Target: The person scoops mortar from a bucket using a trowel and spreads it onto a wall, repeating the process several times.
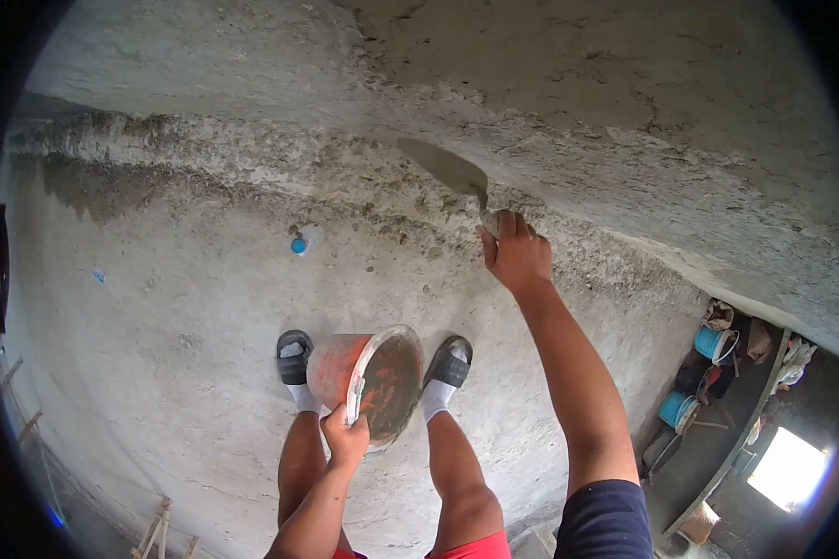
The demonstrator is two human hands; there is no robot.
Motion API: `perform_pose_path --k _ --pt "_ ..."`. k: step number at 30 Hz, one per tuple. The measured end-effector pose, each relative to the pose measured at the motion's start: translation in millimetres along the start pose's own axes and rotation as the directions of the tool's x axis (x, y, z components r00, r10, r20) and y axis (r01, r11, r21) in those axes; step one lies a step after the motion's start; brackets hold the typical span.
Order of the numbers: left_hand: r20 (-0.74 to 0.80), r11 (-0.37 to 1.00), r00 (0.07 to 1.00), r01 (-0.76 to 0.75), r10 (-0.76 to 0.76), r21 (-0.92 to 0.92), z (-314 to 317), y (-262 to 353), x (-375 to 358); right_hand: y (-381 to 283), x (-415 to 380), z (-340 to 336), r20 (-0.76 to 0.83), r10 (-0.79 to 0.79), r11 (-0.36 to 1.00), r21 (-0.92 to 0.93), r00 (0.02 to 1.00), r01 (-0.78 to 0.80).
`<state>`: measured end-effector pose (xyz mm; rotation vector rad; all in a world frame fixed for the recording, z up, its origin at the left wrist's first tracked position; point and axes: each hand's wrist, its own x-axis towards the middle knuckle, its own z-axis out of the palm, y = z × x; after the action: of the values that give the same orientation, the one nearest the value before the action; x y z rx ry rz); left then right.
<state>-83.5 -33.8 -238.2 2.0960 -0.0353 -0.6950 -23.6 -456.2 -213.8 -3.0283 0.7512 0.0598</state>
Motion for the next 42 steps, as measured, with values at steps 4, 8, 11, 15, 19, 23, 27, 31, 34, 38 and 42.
perform_pose_path --k 4,8,11,15,19,23,27,31,34,38,42 --pt "-0.020 0.998 0.998 -0.055 0.056 0.028 11.3 -5.5 -2.6 32.3 38.5 6.7 -0.134 -0.061 0.997 -0.047 0.989 0.055" --pt "-0.006 0.995 0.996 -0.083 0.084 0.053 23.3 -6.9 -4.8 42.9 67.8 4.7 -0.016 0.100 0.978 -0.180 0.995 -0.101" --pt "0.041 0.996 0.997 -0.066 0.064 0.053 26.3 2.3 -12.2 42.7 53.9 1.2 0.100 0.215 0.965 -0.175 0.971 -0.196" --pt "0.061 0.998 0.997 -0.053 0.055 -0.040 5.8 2.4 -23.0 70.0 -24.3 26.1 0.370 0.608 0.783 -0.132 0.702 -0.608" --pt "0.032 0.996 0.997 0.075 -0.073 -0.039 -44.8 19.5 -59.0 156.2 -226.4 92.9 0.481 0.413 0.910 -0.177 0.773 -0.376" --pt "-0.103 0.993 0.988 0.112 -0.116 -0.040 -107.7 61.6 -76.9 70.2 -282.4 -85.6 0.804 0.549 0.181 0.150 0.226 -0.972" --pt "-0.183 0.968 0.971 0.106 -0.150 -0.229 -181.2 150.3 -75.7 9.1 -329.5 -218.0 0.927 0.170 -0.316 0.373 0.335 -0.872" --pt "-0.266 0.984 0.961 -0.114 0.073 -0.140 -253.2 216.5 -68.9 -40.7 -313.5 -295.8 0.713 -0.363 -0.707 0.209 0.600 -0.676" --pt "-0.319 0.940 0.927 -0.270 0.195 -0.209 -280.0 286.4 -73.8 -56.9 -311.0 -331.1 0.568 -0.507 -0.719 0.135 0.648 -0.681" --pt "-0.302 0.866 0.891 -0.421 0.339 -0.269 -316.2 377.8 -97.5 -69.1 -301.1 -385.3 0.494 -0.495 -0.621 0.375 0.715 -0.689" --pt "-0.292 0.780 0.783 -0.605 0.549 -0.158 -335.3 446.4 -115.4 -72.1 -267.3 -461.7 0.588 -0.208 -0.060 0.790 0.782 -0.610"
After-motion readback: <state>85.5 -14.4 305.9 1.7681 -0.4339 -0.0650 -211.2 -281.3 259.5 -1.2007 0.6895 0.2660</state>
